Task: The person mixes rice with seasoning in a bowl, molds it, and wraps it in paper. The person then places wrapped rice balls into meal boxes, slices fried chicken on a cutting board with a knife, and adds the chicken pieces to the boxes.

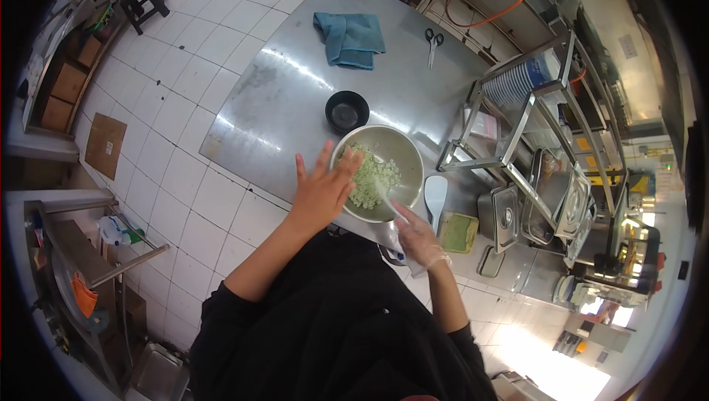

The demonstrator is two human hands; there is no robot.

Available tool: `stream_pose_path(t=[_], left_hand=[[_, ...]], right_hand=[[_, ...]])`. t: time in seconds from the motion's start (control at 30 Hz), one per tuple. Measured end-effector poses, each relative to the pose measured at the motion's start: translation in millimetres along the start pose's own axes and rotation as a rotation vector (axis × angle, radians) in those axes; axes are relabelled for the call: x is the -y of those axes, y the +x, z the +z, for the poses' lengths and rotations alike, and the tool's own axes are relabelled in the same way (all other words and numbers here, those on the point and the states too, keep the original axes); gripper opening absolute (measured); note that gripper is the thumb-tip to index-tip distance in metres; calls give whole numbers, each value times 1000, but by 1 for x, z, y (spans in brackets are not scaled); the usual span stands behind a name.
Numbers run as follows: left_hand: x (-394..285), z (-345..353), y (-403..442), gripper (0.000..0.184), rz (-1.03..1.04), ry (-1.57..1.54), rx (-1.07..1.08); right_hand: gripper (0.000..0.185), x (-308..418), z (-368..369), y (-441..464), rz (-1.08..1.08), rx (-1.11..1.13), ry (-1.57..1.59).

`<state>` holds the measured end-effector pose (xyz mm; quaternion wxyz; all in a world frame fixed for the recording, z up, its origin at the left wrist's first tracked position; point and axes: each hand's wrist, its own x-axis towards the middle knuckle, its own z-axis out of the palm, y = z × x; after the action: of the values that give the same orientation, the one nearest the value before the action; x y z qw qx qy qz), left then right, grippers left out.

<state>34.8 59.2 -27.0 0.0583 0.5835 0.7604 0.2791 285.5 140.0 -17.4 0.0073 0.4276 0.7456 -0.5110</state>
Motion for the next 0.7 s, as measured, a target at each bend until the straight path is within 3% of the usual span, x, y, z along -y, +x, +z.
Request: stream_pose_path(t=[0.07, 0.13, 0.2, 0.27, 0.3, 0.33, 0.37, 0.4, 0.47, 0.5, 0.53, 0.6, 0.7], left_hand=[[-1, 8, -10, 55, 104, -7, 221], [4, 14, -17, 57, 123, 120, 137], [4, 19, -17, 60, 155, 242, 62], [-2, 24, -16, 52, -178, -406, -294], [1, 28, -18, 52, -171, -408, -289], [8, 34, -21, 47, -397, -730, -137], [13, 39, -21, 42, -626, -1045, 24], [17, 42, -18, 42, -622, -1046, 14], [20, 47, -24, 36, -580, -1319, 29], [21, 46, -22, 36, -535, -1280, 19], [22, 42, -19, 36, -518, -1274, 23], [16, 38, -17, 34, -557, -1273, 68], [19, 45, -20, 32, -561, -1285, 68]], right_hand=[[48, 8, -7, -10, 259, 84, 604], [49, 10, -3, -21, 335, -71, 1249], [49, -19, 4, -24, 79, 97, 1400], [49, 26, 22, -19, -293, -704, -265], [46, 21, 32, -26, -8, -446, -52], [44, 17, 36, -15, -16, -295, -189], [43, 17, 38, -18, -45, -319, -210], [42, 28, 37, -19, -79, -336, -234], [40, 30, 39, -26, -323, -607, -12], [41, 32, 37, -28, -176, -521, -127], [42, 23, 38, -11, 181, -127, -424], [41, 24, 35, -13, -22, -327, -269], [35, 53, 17, -4, -114, -419, -158]])
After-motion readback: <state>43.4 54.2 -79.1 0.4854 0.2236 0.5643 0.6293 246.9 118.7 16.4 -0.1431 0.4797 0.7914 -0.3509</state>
